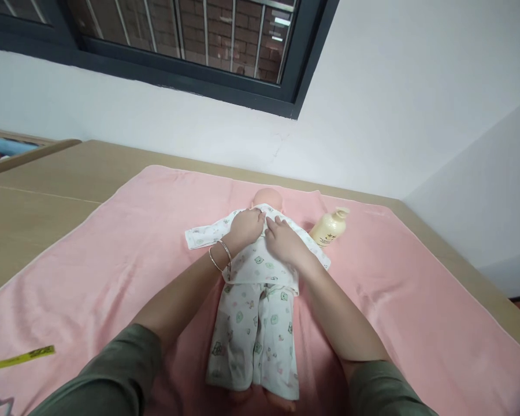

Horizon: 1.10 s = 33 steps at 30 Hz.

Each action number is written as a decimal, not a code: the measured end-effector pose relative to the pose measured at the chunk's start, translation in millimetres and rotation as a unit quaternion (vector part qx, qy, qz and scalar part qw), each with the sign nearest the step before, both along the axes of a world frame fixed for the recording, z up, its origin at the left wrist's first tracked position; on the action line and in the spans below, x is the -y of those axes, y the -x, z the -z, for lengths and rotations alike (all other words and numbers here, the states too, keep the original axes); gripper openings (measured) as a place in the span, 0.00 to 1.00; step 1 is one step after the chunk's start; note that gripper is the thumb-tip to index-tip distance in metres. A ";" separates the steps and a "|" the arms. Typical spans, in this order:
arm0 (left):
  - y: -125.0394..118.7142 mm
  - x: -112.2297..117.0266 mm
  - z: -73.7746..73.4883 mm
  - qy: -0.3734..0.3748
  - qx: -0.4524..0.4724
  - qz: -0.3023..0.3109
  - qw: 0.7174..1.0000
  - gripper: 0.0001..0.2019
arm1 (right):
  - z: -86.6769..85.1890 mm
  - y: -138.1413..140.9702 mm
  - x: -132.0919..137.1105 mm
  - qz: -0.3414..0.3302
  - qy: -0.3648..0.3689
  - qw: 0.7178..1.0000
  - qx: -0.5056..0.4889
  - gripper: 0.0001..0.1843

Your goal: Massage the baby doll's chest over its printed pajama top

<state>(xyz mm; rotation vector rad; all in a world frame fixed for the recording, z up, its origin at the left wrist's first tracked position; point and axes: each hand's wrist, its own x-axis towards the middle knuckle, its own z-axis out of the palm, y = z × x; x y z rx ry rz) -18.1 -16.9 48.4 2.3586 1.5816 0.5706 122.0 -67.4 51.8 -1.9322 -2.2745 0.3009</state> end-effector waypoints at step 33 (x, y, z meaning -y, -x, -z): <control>-15.2 -8.4 44.3 -0.104 0.172 -0.036 0.979 0.20 | -2.2 -23.9 -22.7 0.009 -0.099 0.985 -0.142 0.28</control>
